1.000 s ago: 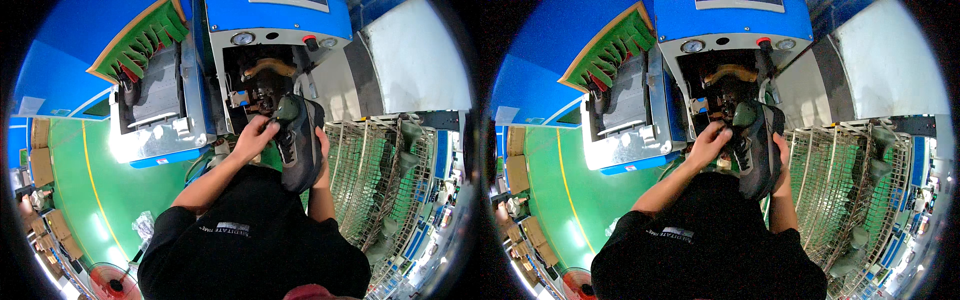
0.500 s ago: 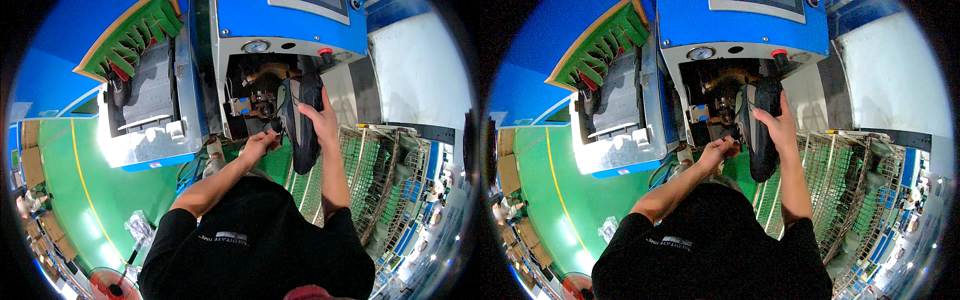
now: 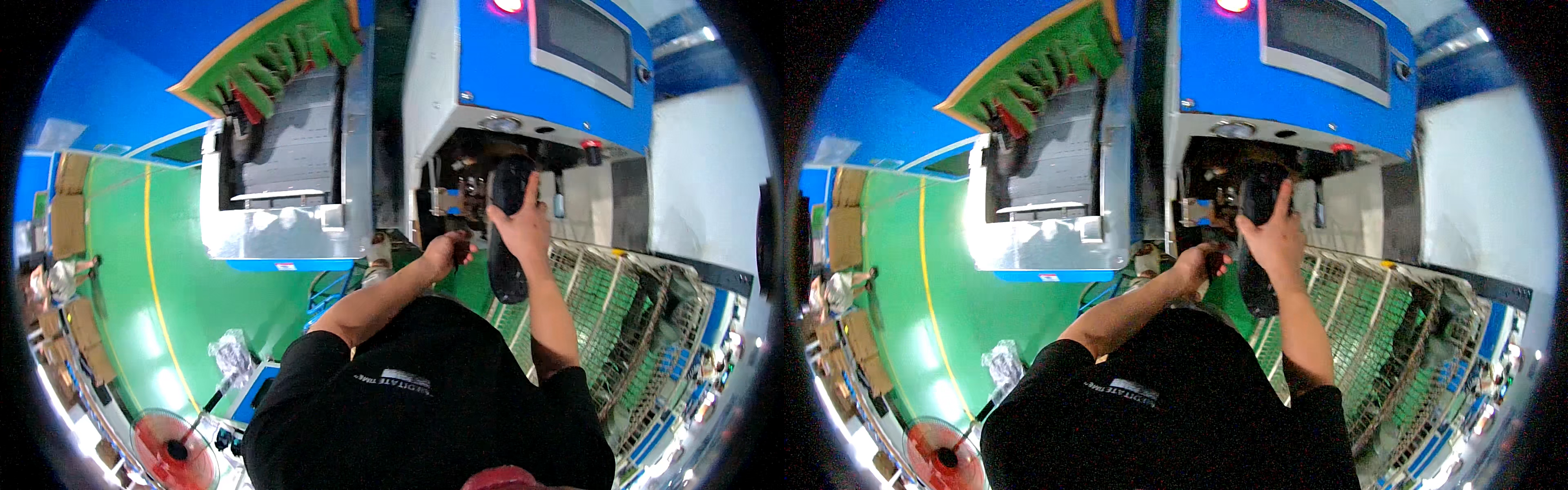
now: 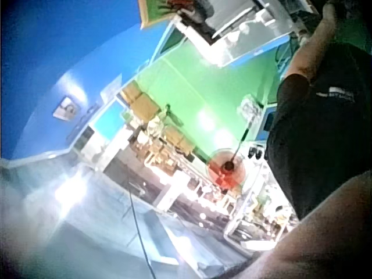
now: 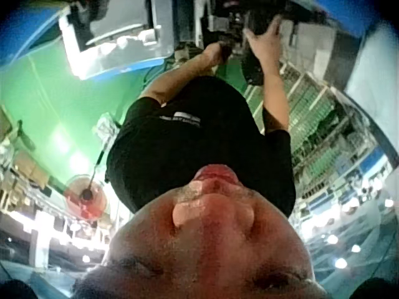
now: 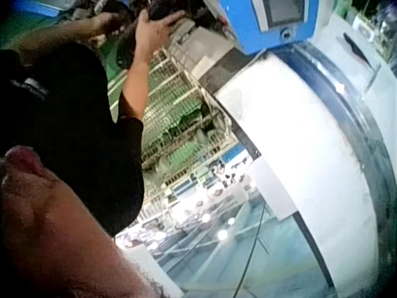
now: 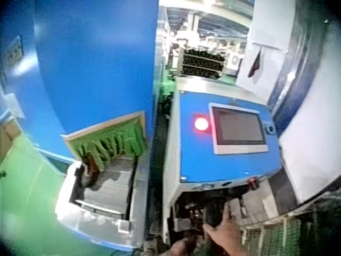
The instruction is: The person processes multiple shoes by hand, removing a green shoe last from the interior of each shoe, placing the lasts into a wire cart, and inserting the shoes into a specialized processing machine at a workstation.
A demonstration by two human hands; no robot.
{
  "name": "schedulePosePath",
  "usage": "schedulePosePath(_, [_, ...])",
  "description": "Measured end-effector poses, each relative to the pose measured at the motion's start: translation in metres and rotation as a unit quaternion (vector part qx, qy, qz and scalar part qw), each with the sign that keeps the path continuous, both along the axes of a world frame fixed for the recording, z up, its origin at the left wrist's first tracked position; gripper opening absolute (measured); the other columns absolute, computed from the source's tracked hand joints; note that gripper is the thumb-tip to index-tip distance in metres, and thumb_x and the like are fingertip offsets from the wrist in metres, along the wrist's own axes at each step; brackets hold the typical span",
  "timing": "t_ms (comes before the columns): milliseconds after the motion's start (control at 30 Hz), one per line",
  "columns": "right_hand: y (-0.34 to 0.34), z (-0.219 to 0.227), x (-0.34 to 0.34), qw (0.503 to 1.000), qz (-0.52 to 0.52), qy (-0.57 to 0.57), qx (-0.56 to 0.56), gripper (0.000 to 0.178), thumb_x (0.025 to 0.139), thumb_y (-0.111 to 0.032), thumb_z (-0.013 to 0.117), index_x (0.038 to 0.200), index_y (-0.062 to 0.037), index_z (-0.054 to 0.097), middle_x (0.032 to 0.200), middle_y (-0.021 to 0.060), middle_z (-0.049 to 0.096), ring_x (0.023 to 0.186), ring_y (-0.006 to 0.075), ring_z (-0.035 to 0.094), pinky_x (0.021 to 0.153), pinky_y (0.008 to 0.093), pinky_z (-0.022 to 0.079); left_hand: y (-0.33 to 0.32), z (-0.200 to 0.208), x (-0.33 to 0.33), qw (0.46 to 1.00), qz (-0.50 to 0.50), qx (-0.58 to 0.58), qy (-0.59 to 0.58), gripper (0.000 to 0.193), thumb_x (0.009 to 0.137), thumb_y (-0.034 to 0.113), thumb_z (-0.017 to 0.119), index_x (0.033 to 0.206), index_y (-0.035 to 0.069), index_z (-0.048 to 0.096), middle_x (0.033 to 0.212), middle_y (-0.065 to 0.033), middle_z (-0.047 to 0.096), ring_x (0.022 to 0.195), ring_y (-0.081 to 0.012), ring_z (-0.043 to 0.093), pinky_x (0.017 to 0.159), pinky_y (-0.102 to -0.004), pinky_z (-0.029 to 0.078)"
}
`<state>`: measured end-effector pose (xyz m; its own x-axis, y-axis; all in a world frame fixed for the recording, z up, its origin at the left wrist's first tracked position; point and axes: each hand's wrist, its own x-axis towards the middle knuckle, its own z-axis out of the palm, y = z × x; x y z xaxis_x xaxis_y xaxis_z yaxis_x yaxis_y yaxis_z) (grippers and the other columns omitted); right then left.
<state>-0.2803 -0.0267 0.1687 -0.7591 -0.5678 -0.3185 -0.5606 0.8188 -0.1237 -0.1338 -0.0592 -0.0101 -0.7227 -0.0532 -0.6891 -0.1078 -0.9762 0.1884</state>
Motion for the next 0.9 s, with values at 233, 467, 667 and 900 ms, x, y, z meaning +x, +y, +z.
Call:
schedulePosePath(233, [-0.009,-0.003,0.01,0.999,-0.027,0.031,-0.007,0.11,0.084,-0.061,0.068,0.163,-0.0202,0.003,0.125,0.0372,0.055,0.08,0.0437,0.069,0.07,0.049,0.059,-0.033,0.035,0.065,0.988,-0.113,-0.106,-0.021,0.026,0.101,0.026,0.051,0.104,0.003,0.062,0.08,-0.0088,0.067,0.063,-0.0194,0.059,0.06,-0.0316,0.049])
schedulePosePath(467, [-0.018,-0.019,-0.002,0.994,0.001,0.102,-0.028,0.101,0.088,-0.062,0.063,0.163,-0.0241,0.008,0.142,0.0373,0.046,0.1,0.047,0.069,0.073,0.0477,0.061,-0.021,0.024,0.099,0.99,-0.078,-0.116,-0.012,0.034,0.1,0.03,0.049,0.099,0.004,0.07,0.086,-0.0065,0.07,0.067,-0.0175,0.062,0.063,-0.0296,0.051])
schedulePosePath(667, [-0.012,-0.022,0.006,0.994,-0.01,0.093,-0.058,0.101,0.089,-0.062,0.062,0.163,-0.0273,0.003,0.147,0.0381,0.039,0.109,0.0513,0.064,0.081,0.0522,0.059,-0.026,0.009,0.105,0.971,-0.103,-0.205,-0.068,0.025,0.098,0.024,0.057,0.092,0.003,0.068,0.072,-0.013,0.07,0.053,-0.018,0.056,0.049,-0.0319,0.044])
schedulePosePath(900, [0.011,-0.025,0.015,0.982,0.011,0.132,-0.136,0.103,0.089,-0.055,0.067,0.163,-0.0189,0.005,0.139,0.0443,0.041,0.112,0.0551,0.06,0.081,0.0535,0.058,-0.015,0.002,0.092,0.929,-0.127,-0.344,-0.056,0.027,0.095,0.026,0.058,0.086,0.002,0.067,0.07,-0.0115,0.07,0.055,-0.0196,0.063,0.051,-0.0318,0.048])
